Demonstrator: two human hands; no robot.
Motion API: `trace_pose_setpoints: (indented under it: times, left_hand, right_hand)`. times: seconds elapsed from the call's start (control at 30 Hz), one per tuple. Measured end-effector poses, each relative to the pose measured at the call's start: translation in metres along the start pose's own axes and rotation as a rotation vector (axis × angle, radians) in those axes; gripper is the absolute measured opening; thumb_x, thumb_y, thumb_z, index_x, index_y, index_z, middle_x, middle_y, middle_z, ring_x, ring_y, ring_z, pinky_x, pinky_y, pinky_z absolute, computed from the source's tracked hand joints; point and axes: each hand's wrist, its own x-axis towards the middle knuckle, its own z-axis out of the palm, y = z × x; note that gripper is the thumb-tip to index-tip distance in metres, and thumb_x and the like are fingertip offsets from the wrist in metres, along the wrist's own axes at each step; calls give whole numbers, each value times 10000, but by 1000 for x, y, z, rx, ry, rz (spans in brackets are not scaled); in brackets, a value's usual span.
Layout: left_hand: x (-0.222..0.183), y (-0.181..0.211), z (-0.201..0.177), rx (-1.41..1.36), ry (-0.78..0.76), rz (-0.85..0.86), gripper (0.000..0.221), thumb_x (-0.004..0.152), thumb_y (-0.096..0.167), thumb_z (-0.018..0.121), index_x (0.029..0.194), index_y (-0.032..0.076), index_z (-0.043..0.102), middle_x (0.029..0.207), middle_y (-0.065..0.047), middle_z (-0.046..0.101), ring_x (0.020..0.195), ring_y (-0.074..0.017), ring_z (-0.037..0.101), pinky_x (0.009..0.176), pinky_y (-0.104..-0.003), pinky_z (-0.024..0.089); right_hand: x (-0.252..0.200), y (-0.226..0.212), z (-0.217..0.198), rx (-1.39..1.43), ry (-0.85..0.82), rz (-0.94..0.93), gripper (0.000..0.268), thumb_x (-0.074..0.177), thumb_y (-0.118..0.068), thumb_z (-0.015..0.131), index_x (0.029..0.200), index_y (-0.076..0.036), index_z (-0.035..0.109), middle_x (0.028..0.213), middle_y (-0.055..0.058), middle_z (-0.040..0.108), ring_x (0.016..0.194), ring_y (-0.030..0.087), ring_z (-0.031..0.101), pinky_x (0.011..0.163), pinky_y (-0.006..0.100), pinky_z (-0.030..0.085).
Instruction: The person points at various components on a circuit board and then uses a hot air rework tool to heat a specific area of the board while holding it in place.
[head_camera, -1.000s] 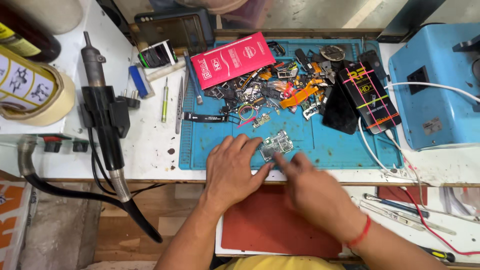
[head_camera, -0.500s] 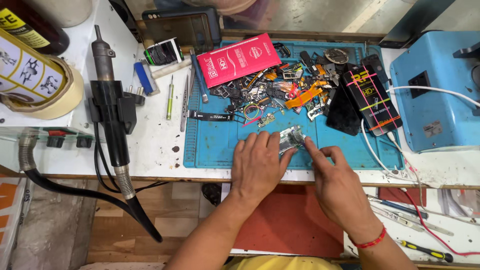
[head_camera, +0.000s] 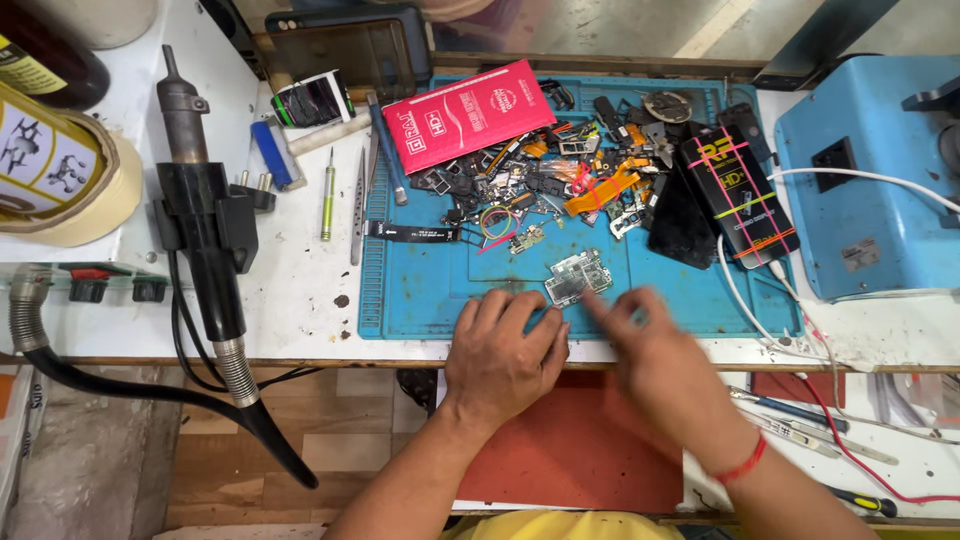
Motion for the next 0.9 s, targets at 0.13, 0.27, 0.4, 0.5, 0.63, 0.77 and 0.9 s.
trace_pose_setpoints:
  times: [0.13,0.27,0.4,0.5,0.63,0.77,0.9]
  left_hand:
    - [1,2,0,7,12,21,126,870,211,759,946,118,723,1028,-17,659,916,-233,592,735,-402,451]
    - [3,2,0,0,1,14,137,862,232,764,926,120,717,1002,-18,655,915,-240,597,729,-404,451]
    - [5,-1,0,5,15,22,149,859,228,757,949,113,725,1002,-24,657,912,-244,596,729,-406,450]
    - [0,4,0,-12,-3,9,150,865,225,752,962,113,731,988,-17,655,905,-240,596,730,-406,449]
    - [2,1,0,-2,11,10,152,885,227,751,975,105,737,992,-17,653,906,-236,595,735,-402,448]
    - [0,0,4,19,9,-1,110,886,225,755,906,123,721,977,-8,652,901,-243,592,757,-409,460]
    - [1,4,1,7,17,3,131,877,228,752,939,115,727,979,-12,643,913,-238,593,750,-401,456]
  right_hand:
    - [-8,-8,5,64,-78,-50,710,747,-23,633,1446,-99,539,1116,179,578,644,401,644,581,482,542]
    - [-9,0,3,118,-47,-13,638,782,13,594,1407,-115,573,1086,169,590,733,402,657,642,478,544]
    - [-9,-4,8,89,-114,47,611,841,-28,587,1442,-138,568,1148,160,594,760,414,653,665,497,527]
    - [-3,2,6,91,-45,42,547,885,-30,564,1426,-114,573,1100,175,600,782,425,644,674,496,531]
    - [-20,-10,2,30,-186,89,628,856,-10,531,1473,-125,545,1144,181,599,727,415,663,625,512,536]
    - [4,-4,8,36,-84,-36,539,886,-15,531,1423,-47,540,1093,207,596,787,429,648,669,497,543]
    - [-4,-4,7,1,-125,36,602,838,34,499,1424,-94,538,1124,193,603,768,408,659,663,480,557]
